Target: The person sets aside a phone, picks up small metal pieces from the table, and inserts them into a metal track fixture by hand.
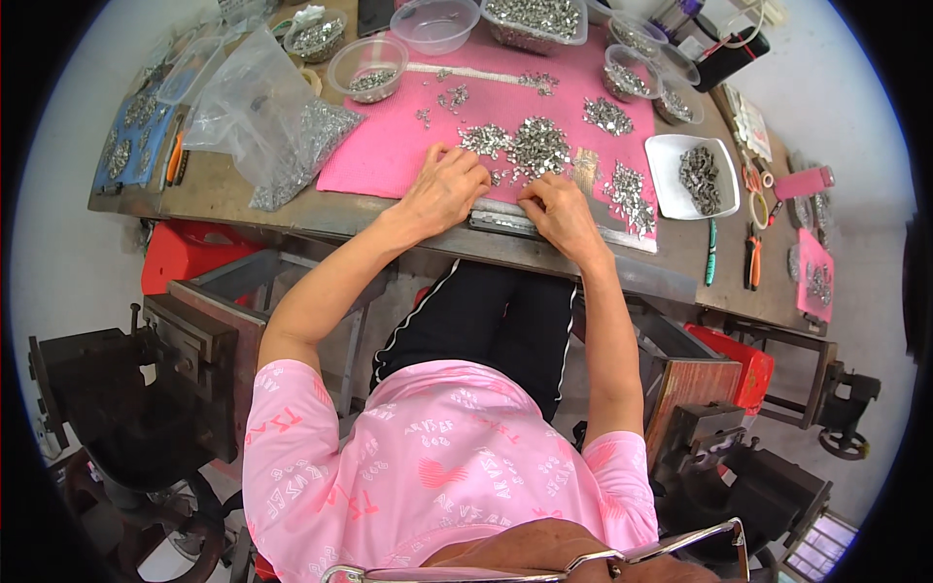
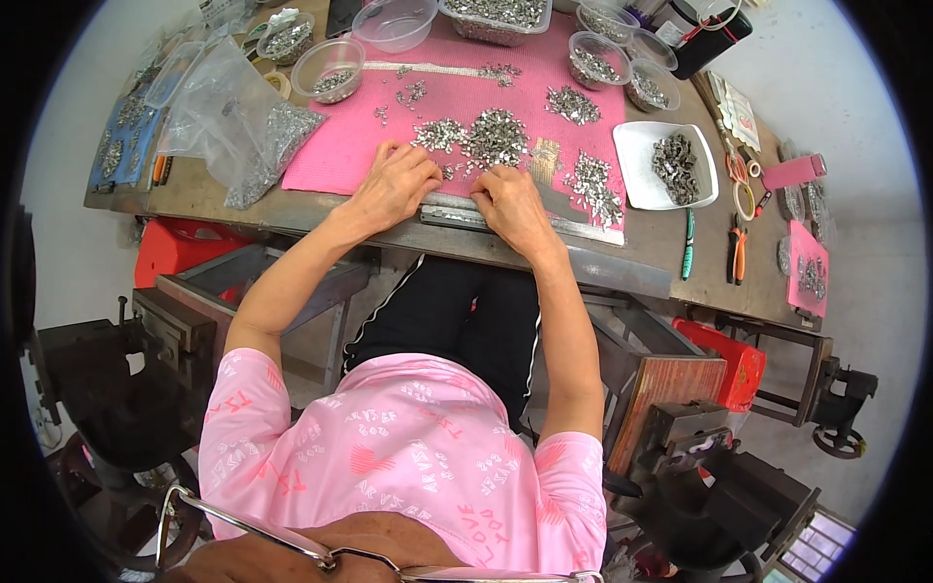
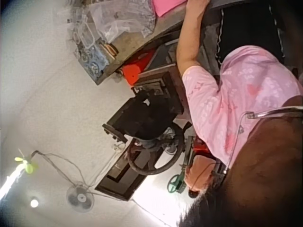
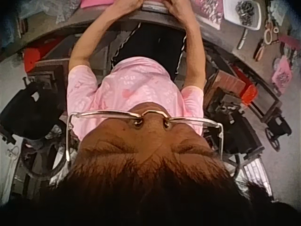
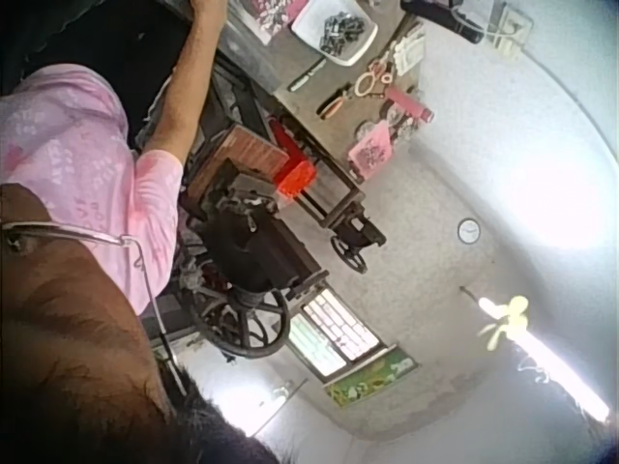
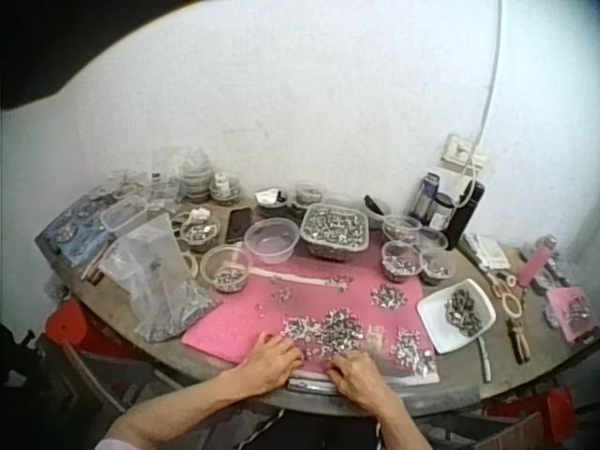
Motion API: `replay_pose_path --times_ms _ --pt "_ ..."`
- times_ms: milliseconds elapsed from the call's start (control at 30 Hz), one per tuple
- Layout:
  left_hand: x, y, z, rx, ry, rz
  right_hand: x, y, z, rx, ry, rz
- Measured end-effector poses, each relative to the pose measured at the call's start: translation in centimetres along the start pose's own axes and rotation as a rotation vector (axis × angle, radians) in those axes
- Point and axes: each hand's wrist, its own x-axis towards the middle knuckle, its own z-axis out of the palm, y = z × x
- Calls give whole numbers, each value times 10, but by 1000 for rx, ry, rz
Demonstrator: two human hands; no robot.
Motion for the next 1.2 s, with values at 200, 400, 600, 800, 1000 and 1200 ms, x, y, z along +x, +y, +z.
replay_pose_path --times_ms 200,400,600,800,1000,1200 --pt "-1 -3 -2 -23 11 26 -15 -18 -8 156 17 144" --pt "0 12 -1 -229 53 -44 -41 -29 7 209 174 70" --pt "-9 47 6 -469 123 -168 -44 -29 15 172 231 25" --pt "-14 58 21 -536 176 -135 -45 -28 13 169 229 30" --pt "-15 60 24 -457 185 -93 -46 -27 17 129 250 6" --pt "-15 68 18 -292 208 -35 -45 -29 15 40 264 -74"
